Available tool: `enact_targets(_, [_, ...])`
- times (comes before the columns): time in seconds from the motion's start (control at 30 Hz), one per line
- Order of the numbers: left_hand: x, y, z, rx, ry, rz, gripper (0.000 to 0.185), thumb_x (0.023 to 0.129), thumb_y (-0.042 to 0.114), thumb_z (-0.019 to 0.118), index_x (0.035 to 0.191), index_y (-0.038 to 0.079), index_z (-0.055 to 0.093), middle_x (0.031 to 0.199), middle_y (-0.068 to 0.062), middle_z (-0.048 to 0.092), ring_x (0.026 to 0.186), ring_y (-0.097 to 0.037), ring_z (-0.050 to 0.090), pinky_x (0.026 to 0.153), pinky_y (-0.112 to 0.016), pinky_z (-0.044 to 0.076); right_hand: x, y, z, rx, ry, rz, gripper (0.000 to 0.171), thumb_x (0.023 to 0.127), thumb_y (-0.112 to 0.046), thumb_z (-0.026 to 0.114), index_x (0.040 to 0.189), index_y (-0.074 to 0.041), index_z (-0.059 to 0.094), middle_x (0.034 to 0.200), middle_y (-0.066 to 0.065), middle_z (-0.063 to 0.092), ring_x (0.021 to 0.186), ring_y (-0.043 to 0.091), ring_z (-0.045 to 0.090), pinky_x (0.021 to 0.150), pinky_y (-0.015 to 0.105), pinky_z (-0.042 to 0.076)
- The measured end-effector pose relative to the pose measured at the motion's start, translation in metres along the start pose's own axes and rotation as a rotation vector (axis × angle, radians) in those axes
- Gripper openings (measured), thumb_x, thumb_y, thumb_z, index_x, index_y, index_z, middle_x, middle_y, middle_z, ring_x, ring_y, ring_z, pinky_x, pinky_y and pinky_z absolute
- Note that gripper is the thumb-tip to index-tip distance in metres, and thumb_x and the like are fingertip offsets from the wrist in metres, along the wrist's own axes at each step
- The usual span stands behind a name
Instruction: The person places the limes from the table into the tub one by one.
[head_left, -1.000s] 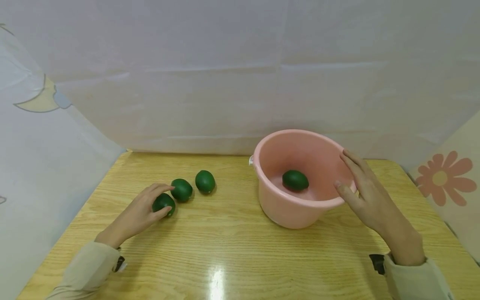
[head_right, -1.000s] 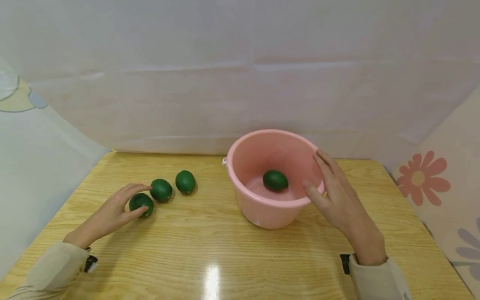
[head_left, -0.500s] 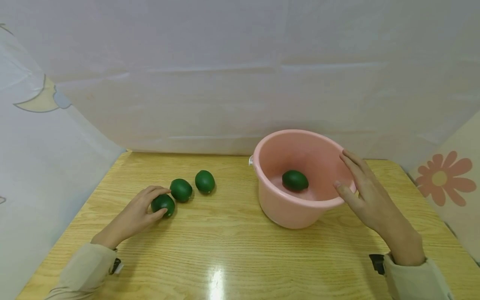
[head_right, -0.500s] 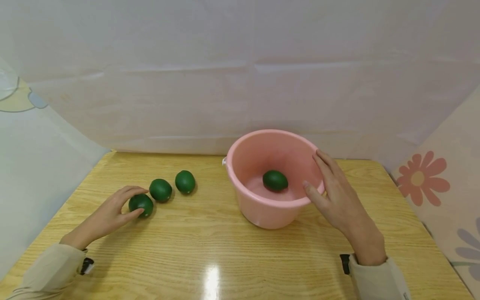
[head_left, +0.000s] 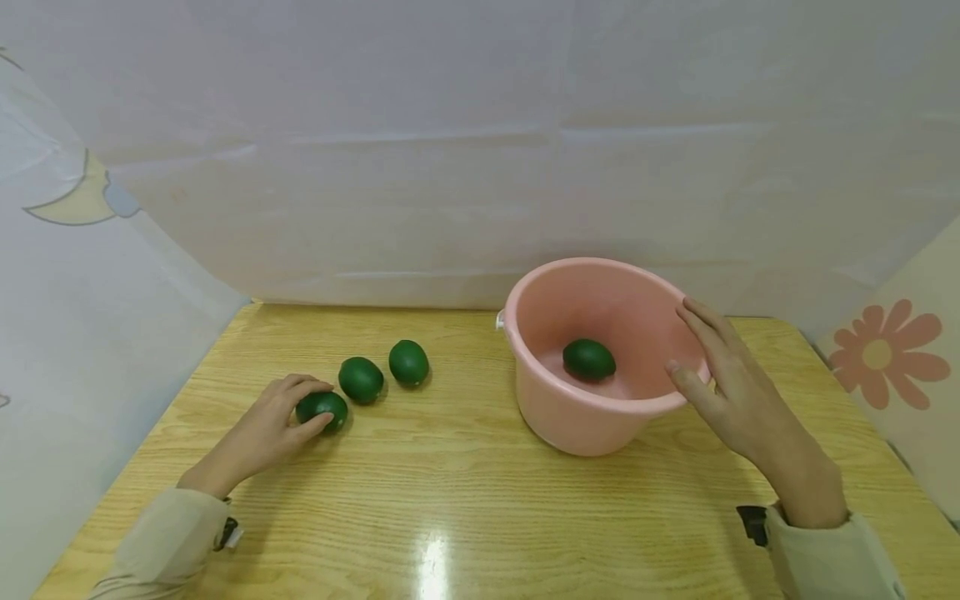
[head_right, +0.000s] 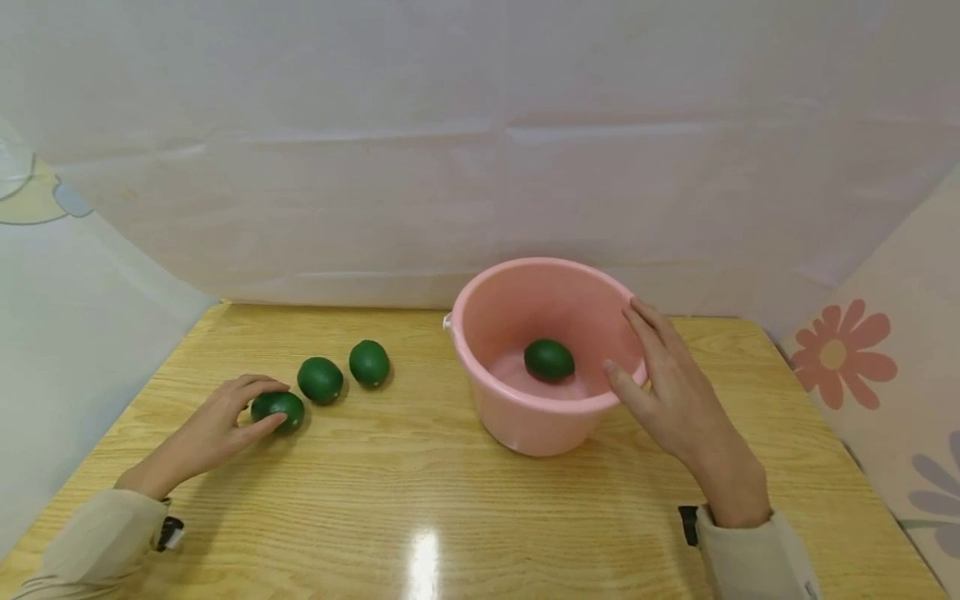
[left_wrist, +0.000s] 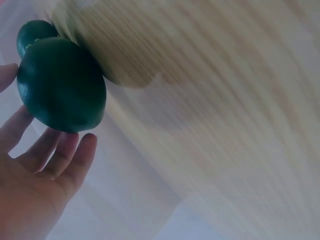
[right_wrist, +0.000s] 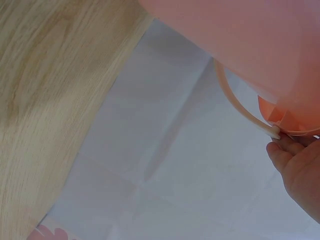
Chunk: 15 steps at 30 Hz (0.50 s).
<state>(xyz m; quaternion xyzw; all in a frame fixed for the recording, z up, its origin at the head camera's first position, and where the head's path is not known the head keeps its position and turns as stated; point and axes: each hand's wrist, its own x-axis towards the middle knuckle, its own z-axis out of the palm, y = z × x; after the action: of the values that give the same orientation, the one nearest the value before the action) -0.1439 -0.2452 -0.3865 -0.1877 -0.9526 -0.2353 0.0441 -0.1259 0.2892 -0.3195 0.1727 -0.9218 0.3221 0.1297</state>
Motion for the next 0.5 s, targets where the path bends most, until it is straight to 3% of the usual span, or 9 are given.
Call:
enact_targets(0.17, [-0.0014, -0.0006, -0.0003, 0.016, -0.014, -0.006, 0.041, 0.090, 0.017, 0.074, 0.125, 0.001, 0.062, 0.126, -0.023, 0.057, 0.116, -0.047, 0.052, 0.091, -0.063, 0.048, 0.0003, -0.0005, 0.0004, -0.008, -0.004, 0.007, 0.067, 0.100, -0.024, 0.055, 0.158, -0.010, 0.024, 0.165, 0.011, 0.016, 0.147, 0.047, 0.020, 0.103, 0.075, 0.025])
enact_targets(0.5, [-0.0022, -0.0027, 0.0021, -0.025, -0.025, 0.009, 0.050, 0.083, 0.009, 0.079, 0.127, 0.000, 0.059, 0.124, -0.024, 0.053, 0.107, -0.042, 0.058, 0.085, -0.058, 0.054, 0.0000, 0.0006, -0.0005, -0.006, -0.010, 0.016, 0.068, 0.100, -0.024, 0.055, 0.159, -0.012, 0.023, 0.165, 0.012, 0.016, 0.148, 0.047, 0.020, 0.103, 0.075, 0.024])
